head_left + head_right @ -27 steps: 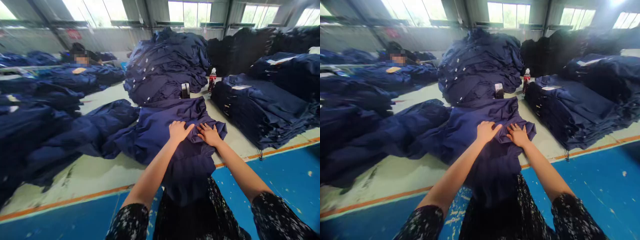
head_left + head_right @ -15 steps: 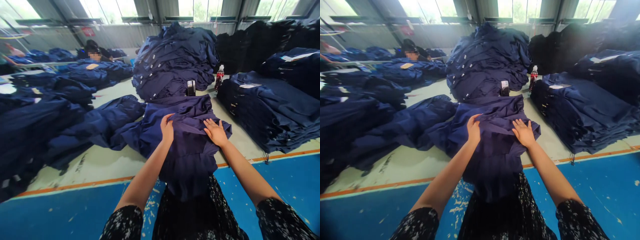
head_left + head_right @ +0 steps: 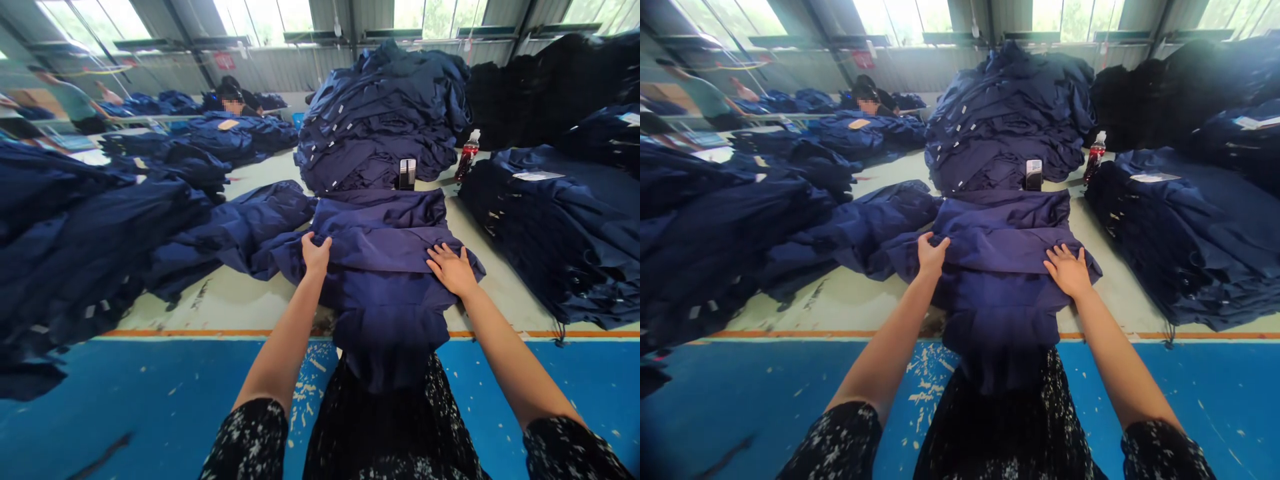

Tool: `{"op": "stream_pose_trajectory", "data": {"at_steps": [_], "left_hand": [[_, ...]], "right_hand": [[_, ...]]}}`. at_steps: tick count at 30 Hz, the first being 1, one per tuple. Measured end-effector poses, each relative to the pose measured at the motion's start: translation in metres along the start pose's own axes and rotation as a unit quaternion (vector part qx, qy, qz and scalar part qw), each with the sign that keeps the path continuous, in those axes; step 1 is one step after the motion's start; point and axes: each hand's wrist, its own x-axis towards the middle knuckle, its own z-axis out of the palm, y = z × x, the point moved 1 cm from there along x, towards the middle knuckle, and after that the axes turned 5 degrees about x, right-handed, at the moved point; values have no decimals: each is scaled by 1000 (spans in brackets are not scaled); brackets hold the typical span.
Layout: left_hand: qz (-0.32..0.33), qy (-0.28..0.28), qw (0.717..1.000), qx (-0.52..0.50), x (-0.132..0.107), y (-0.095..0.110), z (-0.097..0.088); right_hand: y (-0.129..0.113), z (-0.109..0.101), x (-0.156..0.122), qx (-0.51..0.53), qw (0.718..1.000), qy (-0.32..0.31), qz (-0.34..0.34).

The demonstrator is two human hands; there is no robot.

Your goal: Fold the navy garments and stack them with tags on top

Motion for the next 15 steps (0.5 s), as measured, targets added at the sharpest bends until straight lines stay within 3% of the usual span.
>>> {"op": "stream_pose_trajectory", "data": {"at_steps": [4, 8, 11, 15], "left_hand": [[90, 9, 983, 162, 3, 8, -18], [115, -14, 934, 338, -12, 19, -29], [172, -56, 906, 382, -28, 31, -17], [262, -134, 882, 369, -44, 55, 20]], "right_hand": [[-2, -1, -1, -22, 999, -36, 3], [-6, -3, -1, -10, 999, -40, 3], [-5, -8, 2, 15, 1000, -22, 2], [16, -25, 6, 85, 996, 23, 34]]}}
